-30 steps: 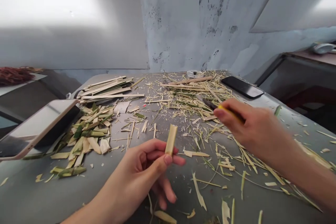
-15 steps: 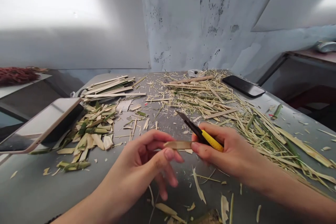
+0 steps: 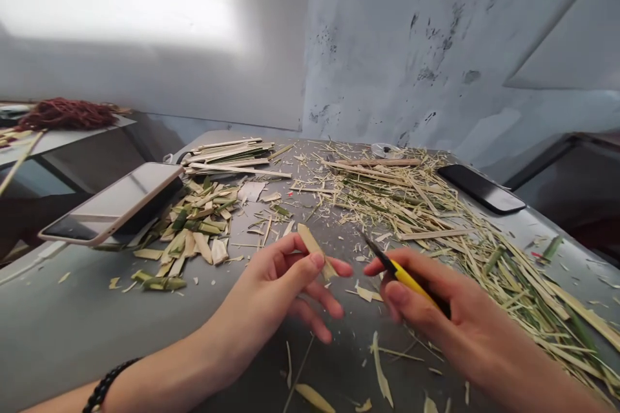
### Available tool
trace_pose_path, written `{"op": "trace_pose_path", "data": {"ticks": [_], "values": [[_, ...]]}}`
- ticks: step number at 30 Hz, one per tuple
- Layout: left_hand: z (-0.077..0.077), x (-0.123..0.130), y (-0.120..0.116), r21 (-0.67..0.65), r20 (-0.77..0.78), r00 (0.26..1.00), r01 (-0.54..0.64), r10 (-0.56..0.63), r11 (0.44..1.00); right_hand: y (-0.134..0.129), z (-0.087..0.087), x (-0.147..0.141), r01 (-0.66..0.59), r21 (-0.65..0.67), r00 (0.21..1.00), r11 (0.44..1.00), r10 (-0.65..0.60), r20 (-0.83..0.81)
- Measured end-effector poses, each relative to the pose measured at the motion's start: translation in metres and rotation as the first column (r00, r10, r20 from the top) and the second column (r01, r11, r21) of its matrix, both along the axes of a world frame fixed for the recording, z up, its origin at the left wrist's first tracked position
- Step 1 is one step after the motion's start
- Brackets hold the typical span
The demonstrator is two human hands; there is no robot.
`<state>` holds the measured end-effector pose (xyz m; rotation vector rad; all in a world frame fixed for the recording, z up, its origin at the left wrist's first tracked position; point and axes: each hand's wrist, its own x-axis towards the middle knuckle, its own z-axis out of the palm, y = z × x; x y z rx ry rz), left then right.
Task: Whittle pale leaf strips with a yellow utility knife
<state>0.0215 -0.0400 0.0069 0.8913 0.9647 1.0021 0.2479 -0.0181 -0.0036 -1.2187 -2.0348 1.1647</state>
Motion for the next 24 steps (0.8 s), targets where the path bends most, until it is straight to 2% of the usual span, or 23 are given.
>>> {"op": "trace_pose_path", "data": {"ticks": [2, 5, 8, 12, 19, 21, 24], "values": [[0.002, -0.002, 0.001, -0.033, 0.013, 1.000, 0.018, -0.017, 0.999, 0.005, -0.001, 0.008, 0.056, 0.140, 0.996, 0.989, -0.064, 0.055], [0.003, -0.003, 0.001, -0.040, -0.018, 1.000, 0.025, -0.026, 0.999, 0.010, -0.006, 0.014, 0.112, 0.348, 0.983, 0.931, -0.155, 0.098], [0.002, -0.003, 0.001, -0.037, -0.066, 0.997, 0.031, -0.034, 0.999, 0.011, -0.010, 0.016, 0.032, 0.503, 0.977, 0.864, -0.134, 0.167], [0.002, -0.002, -0.001, -0.006, -0.124, 0.992, 0.016, -0.016, 1.000, 0.010, -0.013, 0.016, -0.087, 0.584, 0.966, 0.807, -0.076, 0.249], [-0.004, -0.001, -0.004, 0.010, -0.084, 0.994, 0.068, -0.066, 0.998, 0.012, -0.013, 0.013, -0.138, 0.747, 0.932, 0.650, -0.171, 0.321], [-0.006, 0.001, -0.005, 0.009, -0.060, 0.994, 0.087, -0.086, 0.996, 0.012, -0.013, 0.012, -0.144, 0.758, 0.923, 0.636, -0.189, 0.334], [-0.007, 0.003, -0.006, 0.005, -0.072, 0.991, 0.109, -0.109, 0.994, 0.010, -0.013, 0.010, -0.165, 0.745, 0.923, 0.646, -0.164, 0.347]]}}
